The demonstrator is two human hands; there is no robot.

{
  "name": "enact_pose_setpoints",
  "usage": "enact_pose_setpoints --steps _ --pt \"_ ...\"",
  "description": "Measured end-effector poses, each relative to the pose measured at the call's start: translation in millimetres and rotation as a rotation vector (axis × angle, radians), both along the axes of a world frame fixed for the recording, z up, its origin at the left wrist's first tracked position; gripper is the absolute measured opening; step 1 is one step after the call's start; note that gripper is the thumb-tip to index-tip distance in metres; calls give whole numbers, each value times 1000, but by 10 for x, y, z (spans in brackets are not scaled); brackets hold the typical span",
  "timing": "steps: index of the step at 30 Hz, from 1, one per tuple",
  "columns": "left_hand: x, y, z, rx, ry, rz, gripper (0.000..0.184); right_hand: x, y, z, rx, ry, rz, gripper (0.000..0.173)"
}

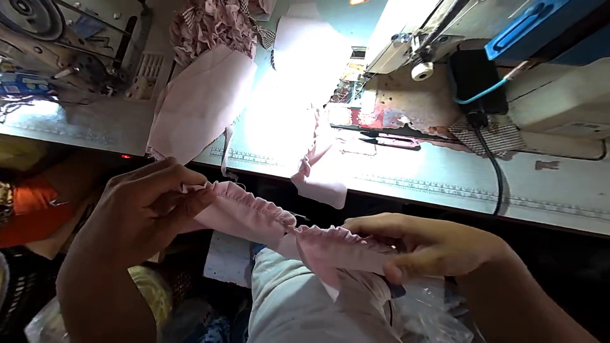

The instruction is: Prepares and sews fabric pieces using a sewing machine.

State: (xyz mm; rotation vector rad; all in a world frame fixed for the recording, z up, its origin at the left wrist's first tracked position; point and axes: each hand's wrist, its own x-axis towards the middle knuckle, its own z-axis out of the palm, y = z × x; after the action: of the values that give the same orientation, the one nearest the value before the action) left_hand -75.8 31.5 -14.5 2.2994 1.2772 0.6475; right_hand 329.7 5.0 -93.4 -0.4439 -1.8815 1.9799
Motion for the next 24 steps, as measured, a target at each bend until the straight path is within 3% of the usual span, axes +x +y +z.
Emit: enact_pose_setpoints --steps 2,5,8,11,15,18,20,23,24 --pt "-6 32 2 -1 20 -17 24 -30 -15 -56 141 -134 -183 32" --pt "117 -29 7 73 157 92 28 -237 -87 -143 351 -494 -599 34" --pt "474 -281 -59 150 271 275 33 -567 -220 -170 298 -472 -811 31" --pt "844 -543 -262 208 215 348 26 -843 -306 -242 268 -364 -932 26" --pt "1129 -749 -497 151 123 276 23 -975 -324 -207 39 -192 -831 28" --pt "1229 -868 -619 19 45 67 41 -1010 -308 -204 -134 -82 -722 31" --pt "1095 -818 -592 -15 9 59 45 -975 -281 -235 -152 -22 -676 27" --pt "801 -657 -517 44 -55 144 29 -951 -242 -218 -23 -37 -556 20" --pt "705 -598 -489 57 -28 118 37 -973 -217 -185 35 -67 -488 19"
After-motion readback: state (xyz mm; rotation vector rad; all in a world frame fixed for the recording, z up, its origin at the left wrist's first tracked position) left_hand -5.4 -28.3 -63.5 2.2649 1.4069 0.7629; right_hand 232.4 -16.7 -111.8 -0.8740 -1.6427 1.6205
